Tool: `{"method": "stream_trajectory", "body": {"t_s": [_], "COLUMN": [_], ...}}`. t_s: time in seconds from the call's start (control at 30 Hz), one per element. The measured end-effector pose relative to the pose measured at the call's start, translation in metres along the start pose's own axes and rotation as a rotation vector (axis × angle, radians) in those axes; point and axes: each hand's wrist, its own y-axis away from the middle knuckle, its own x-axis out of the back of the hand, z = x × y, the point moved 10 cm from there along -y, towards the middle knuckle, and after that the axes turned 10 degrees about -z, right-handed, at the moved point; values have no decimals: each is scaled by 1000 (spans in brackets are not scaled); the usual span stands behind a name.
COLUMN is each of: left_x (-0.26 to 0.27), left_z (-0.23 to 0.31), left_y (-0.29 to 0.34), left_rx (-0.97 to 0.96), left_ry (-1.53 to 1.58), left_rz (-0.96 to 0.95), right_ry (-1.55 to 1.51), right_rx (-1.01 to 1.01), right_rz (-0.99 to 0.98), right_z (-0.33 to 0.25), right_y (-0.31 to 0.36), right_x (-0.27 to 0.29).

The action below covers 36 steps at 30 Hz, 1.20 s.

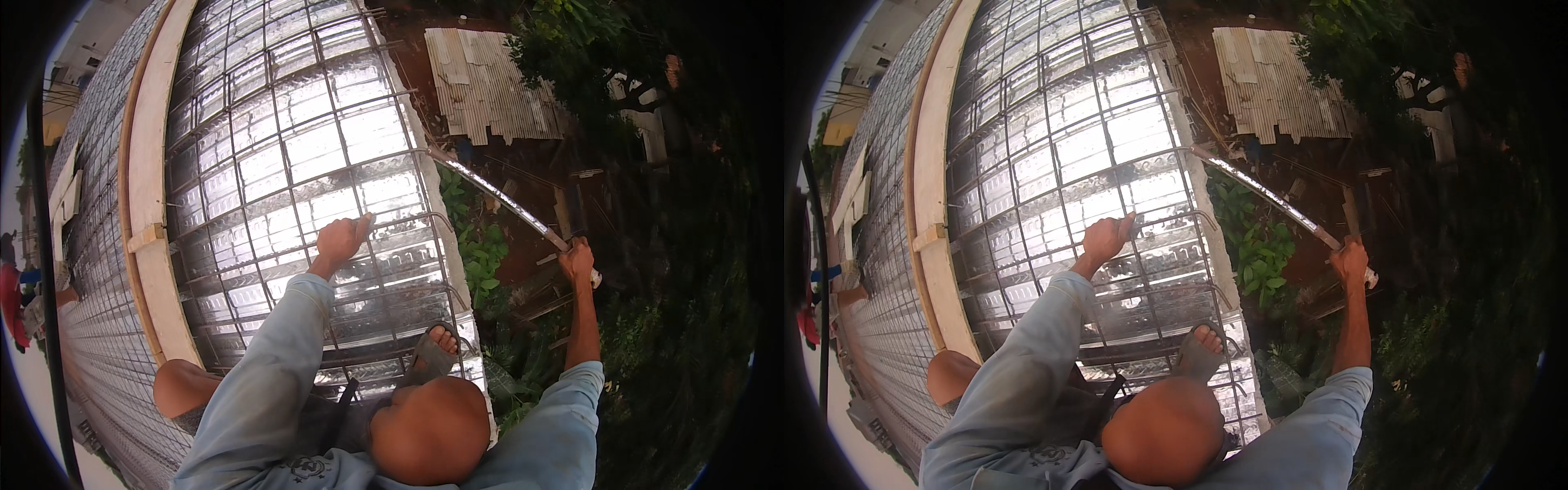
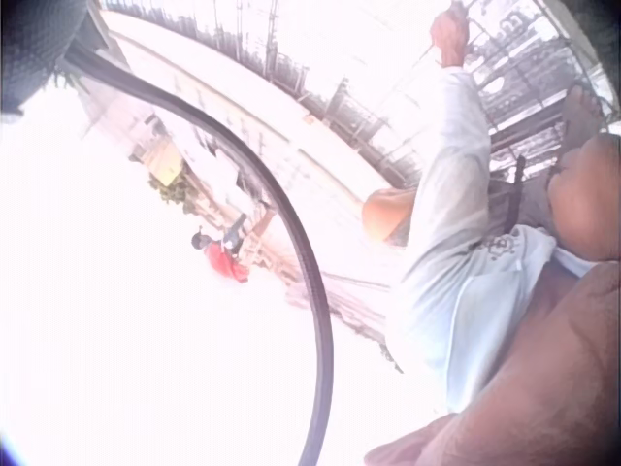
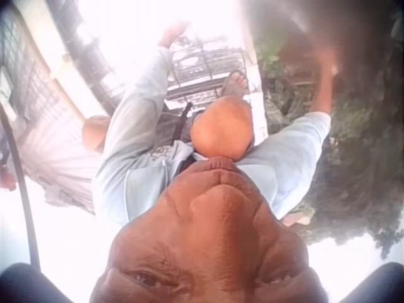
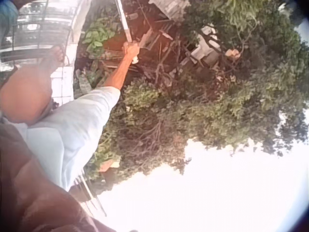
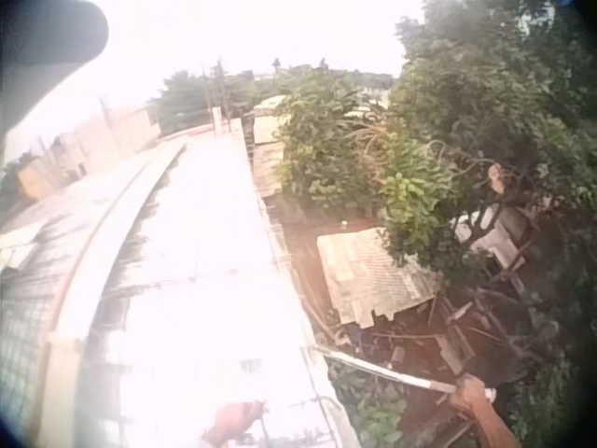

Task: The person is assembling a rebar grid on a construction site. They use pliers to bend and secure wire ties at the intersections of the rebar rods. The person also uses a long metal bar to adjust the alignment of the rebar grid.

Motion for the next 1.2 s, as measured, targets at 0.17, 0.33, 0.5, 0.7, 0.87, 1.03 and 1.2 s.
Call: {"method": "stream_trajectory", "body": {"t_s": [0.17, 0.33, 0.5, 0.7, 0.87, 1.03, 1.2], "left_x": [1, 0, 5, -2, 2, -1, -2], "left_z": [-10, -7, -4, -18, -12, -14, -8], "left_y": [6, 2, 2, 2, 3, -1, -1], "left_rx": [15, 32, -7, 23, 12, -28, -35], "left_ry": [20, -77, 26, 16, 30, 38, 57], "left_rz": [23, 21, 6, 11, -24, -49, -126], "right_ry": [-43, -51, 34, 23, 77, -229, -344], "right_rx": [-148, -149, -159, -293, -317, -291, -467], "right_rz": [-241, -142, 33, 78, 185, -145, -312], "right_z": [11, 7, 10, -31, -51, -32, -5], "right_y": [23, 44, 59, 143, 189, 164, 161], "right_x": [2, 10, 0, -30, -57, -44, -56]}}
